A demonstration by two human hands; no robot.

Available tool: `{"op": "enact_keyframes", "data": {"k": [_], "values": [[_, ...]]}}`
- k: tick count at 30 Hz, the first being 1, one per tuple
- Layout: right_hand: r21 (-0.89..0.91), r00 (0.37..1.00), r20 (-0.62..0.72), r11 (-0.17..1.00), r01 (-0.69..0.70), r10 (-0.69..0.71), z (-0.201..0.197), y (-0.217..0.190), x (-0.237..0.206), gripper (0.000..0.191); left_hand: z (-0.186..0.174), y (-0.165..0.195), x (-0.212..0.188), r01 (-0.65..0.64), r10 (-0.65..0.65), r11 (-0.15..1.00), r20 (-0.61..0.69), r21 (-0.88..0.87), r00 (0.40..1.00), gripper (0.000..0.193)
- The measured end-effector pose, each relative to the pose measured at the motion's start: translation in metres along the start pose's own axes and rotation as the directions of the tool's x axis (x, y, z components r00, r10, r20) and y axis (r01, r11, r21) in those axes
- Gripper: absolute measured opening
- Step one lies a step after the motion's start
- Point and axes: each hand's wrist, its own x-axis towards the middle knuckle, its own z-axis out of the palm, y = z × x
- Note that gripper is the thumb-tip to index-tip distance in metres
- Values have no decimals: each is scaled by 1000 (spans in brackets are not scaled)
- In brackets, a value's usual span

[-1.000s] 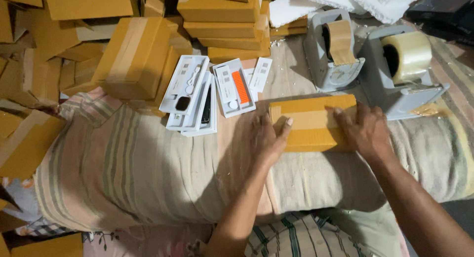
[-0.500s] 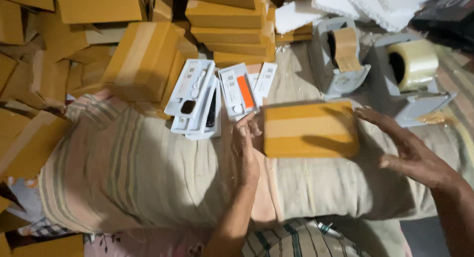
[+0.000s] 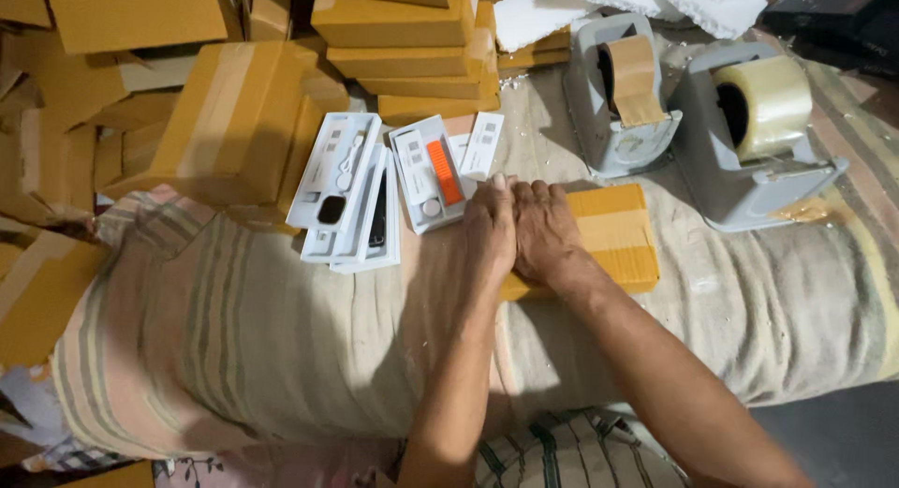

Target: The person seals a small cardboard box with packing tape using a tape dispenser, then places the sealed box aside. They open a white smartwatch retail box, remove the watch, apply a protective film to the screen, and place the watch back into the box with its accessories.

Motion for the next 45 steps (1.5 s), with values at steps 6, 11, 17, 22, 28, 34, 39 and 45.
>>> {"op": "enact_keyframes", "data": {"k": [6,11,17,22,28,34,39,45], "values": [[-71,982,184,997,-28,41,-17,37,-1,28,9,3,3,-177,70,738,188,651,980,71],[-137,976,161,983,-125,147,-38,54,-27,31,14,5,-3,-165,20,587,190,793,982,66],[-64,983,-183,998,-28,16,-41,82,-67,26,12,3,-7,-186,26,594,212,783,977,56],[370,948,-242,923,-106,206,-24,97,-76,25,-5,-5,-7,-320,143,625,299,712,944,47],[522,937,-91,817,-244,338,-1,122,-64,28,-16,-18,5,-295,84,682,330,669,940,40],[158,974,-123,972,-172,192,-6,120,-48,29,-1,-9,21,-165,-156,594,315,787,936,49],[-219,996,-80,976,7,-25,-30,75,-35,27,12,6,20,-159,-119,548,264,821,957,59],[-176,994,-38,979,99,-107,-46,59,-33,28,34,8,1,-183,27,453,191,873,981,51]]}}
